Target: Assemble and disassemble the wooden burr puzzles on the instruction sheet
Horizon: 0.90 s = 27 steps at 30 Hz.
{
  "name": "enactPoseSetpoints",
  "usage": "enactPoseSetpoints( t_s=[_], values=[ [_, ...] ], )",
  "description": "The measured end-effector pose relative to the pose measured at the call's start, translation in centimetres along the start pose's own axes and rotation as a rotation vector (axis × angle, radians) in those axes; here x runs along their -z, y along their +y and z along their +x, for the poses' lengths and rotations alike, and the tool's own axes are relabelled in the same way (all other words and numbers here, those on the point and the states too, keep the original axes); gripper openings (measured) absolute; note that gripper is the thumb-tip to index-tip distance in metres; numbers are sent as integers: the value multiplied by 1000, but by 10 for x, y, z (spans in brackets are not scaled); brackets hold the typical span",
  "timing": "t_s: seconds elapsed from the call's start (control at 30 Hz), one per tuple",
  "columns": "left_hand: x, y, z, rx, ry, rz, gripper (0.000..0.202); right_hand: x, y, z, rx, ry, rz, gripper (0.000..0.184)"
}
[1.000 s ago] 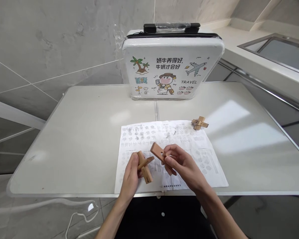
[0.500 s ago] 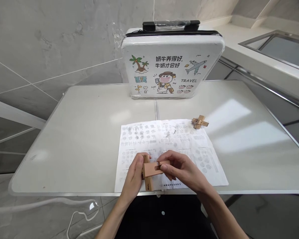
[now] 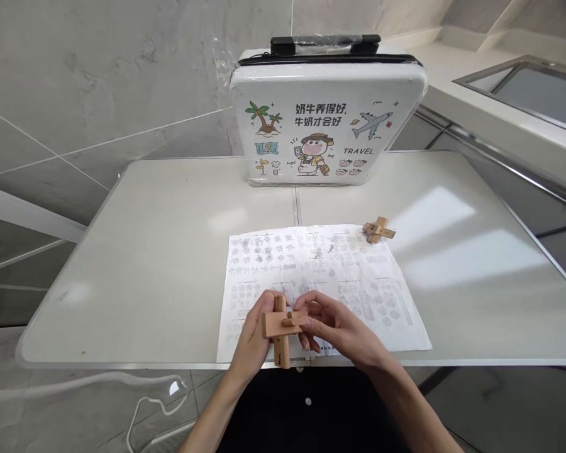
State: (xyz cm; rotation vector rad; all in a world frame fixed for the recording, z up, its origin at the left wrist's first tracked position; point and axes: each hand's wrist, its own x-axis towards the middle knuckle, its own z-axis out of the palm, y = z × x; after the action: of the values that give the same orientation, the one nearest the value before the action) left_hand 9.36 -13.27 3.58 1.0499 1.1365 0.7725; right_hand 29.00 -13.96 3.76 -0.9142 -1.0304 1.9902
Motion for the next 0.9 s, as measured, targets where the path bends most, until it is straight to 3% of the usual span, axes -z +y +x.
enactPoseSetpoints(
  t_s=[0.33,0.5,0.67,0.9],
  values=[
    [-3,0,-1,35,28,7,53,-5,4,-5,-6,88,58,34],
    [-4,7,0,124,-54,-46,54,-2,10,-6,-61,105,167,33],
    [-7,17,1,95,-71,24,55,3,19,-7,-98,133,317,33],
    [-6,17,3,150,-167,-1,51,8,19,-7,-131,80,343,32]
  ],
)
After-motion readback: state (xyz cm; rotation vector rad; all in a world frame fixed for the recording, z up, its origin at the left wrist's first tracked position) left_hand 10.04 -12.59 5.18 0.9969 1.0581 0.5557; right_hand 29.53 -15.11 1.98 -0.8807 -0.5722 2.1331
